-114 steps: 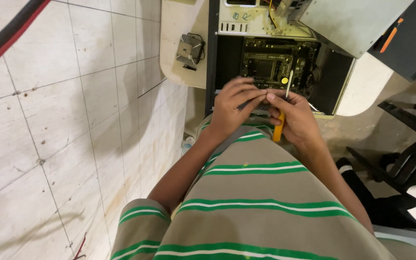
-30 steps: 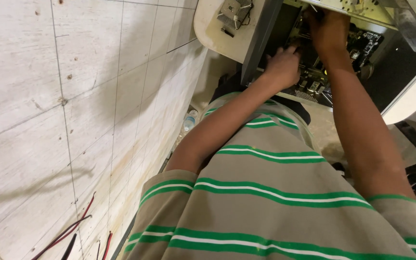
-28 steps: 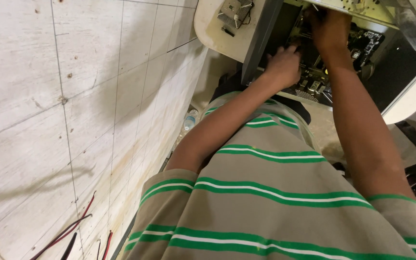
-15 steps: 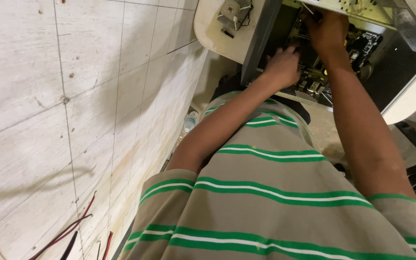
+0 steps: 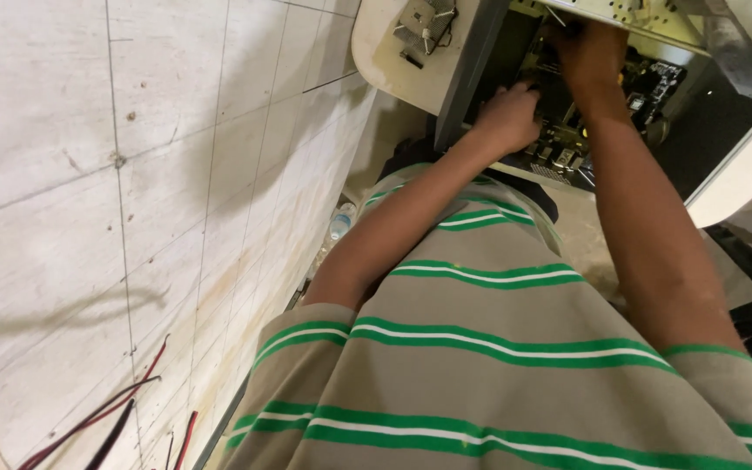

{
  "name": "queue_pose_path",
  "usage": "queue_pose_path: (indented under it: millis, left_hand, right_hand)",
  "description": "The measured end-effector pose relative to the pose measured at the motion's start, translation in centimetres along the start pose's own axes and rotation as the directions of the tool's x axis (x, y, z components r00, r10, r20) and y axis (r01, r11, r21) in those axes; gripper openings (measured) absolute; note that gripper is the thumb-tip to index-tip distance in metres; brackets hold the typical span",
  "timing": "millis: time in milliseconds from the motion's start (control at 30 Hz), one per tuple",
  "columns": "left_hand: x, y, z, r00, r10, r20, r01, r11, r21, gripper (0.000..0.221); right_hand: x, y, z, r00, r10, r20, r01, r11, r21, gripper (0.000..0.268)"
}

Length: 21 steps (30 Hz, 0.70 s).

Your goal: Repositioning and installing a motherboard into a computer case using a screwdriver for alignment and fastening.

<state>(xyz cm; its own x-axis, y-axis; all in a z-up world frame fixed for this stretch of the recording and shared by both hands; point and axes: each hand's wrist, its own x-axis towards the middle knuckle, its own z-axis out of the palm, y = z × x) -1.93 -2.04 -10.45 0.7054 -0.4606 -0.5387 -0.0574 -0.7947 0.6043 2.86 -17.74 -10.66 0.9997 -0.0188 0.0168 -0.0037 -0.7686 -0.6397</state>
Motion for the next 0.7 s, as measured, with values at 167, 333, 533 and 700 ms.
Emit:
queue_pose_path:
  millis: [167, 333, 533, 700]
  left_hand:
    - [-0.2, 0.3, -0.8, 0.999, 0.024, 0.021, -0.025, 0.999, 0.037, 0.037]
    - [1.7, -0.5, -1.1, 0.983, -0.117, -0.142, 0.080, 0.968, -0.239, 0.028]
    - [12.9, -6.3, 6.7, 0.925, -0.229, -0.305, 0.135, 0.945, -0.299, 0.059]
    - [13.8, -6.3, 8.2, 0.838, -0.142, -0.528, -0.093, 0.915, -0.393, 0.076]
  right_hand:
    - [-0.2, 1.8, 1.1, 0.995, -0.048, -0.084, 0.034, 0.987, -0.157, 0.028]
    - [-0.1, 1.2, 0.0, 1.000, -0.016, -0.012, 0.016, 0.997, 0.070, 0.024]
    - [0.0, 3.8, 1.0, 0.989, 0.118, 0.084, -0.123, 0.991, 0.059, 0.035]
    - [0.4, 4.0, 1.0, 0.987, 0.103, 0.125, -0.102, 0.995, -0.015, 0.038]
